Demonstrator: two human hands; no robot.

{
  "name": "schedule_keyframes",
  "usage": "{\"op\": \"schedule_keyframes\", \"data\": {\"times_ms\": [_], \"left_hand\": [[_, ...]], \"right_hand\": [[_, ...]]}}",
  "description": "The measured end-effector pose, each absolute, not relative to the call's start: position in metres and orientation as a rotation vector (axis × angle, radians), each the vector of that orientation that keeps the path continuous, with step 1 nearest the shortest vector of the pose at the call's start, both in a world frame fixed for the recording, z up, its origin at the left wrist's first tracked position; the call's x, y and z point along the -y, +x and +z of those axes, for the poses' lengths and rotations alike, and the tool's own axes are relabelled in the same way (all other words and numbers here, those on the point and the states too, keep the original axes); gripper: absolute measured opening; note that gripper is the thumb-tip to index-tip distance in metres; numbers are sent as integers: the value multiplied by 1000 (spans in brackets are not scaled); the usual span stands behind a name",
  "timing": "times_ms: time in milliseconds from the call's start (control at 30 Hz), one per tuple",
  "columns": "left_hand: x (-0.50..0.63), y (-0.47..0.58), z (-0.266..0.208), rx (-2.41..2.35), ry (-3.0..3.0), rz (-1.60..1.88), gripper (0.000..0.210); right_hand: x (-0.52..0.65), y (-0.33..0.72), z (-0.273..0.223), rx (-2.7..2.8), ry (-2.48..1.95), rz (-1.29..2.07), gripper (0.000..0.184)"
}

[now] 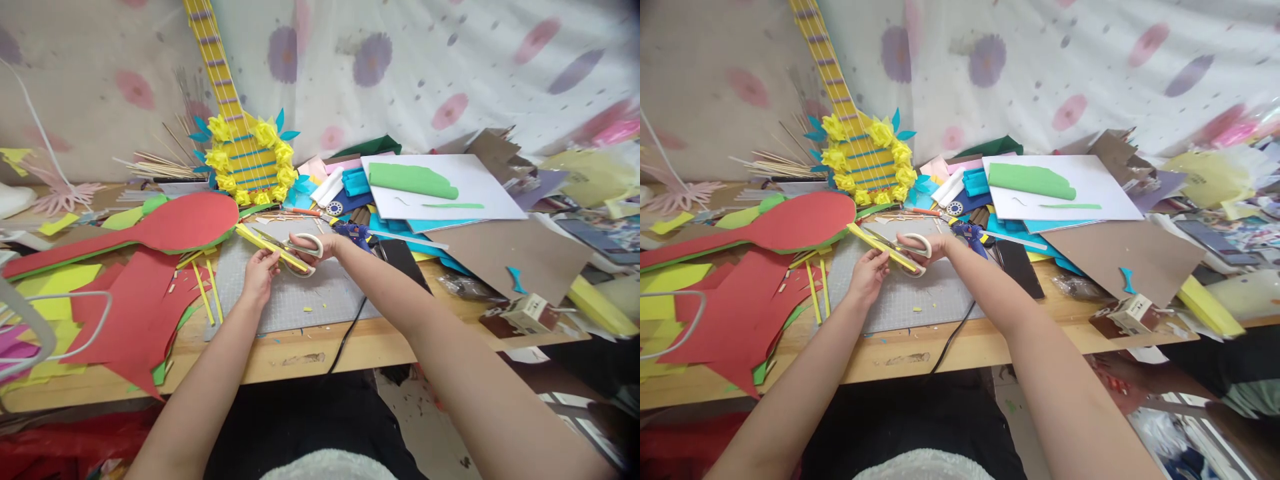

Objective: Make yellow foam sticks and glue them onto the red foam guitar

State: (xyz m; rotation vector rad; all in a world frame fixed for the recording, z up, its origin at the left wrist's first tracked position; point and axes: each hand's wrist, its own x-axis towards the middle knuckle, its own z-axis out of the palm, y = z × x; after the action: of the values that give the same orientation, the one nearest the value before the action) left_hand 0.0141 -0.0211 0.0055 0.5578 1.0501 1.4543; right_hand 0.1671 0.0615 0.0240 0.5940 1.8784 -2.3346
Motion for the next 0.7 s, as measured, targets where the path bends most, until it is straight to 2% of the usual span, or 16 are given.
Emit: {"op": "schedule_keyframes", "data": {"times_ms": [300, 700], "left_hand": [[20, 9, 7, -1103, 540, 1399, 34], [20, 12, 4, -1111, 570, 1401, 32]], "right_hand": [[-58, 146, 9, -1673, 716, -2581, 75], [-56, 152, 16, -1996, 678, -2358, 60]]}}
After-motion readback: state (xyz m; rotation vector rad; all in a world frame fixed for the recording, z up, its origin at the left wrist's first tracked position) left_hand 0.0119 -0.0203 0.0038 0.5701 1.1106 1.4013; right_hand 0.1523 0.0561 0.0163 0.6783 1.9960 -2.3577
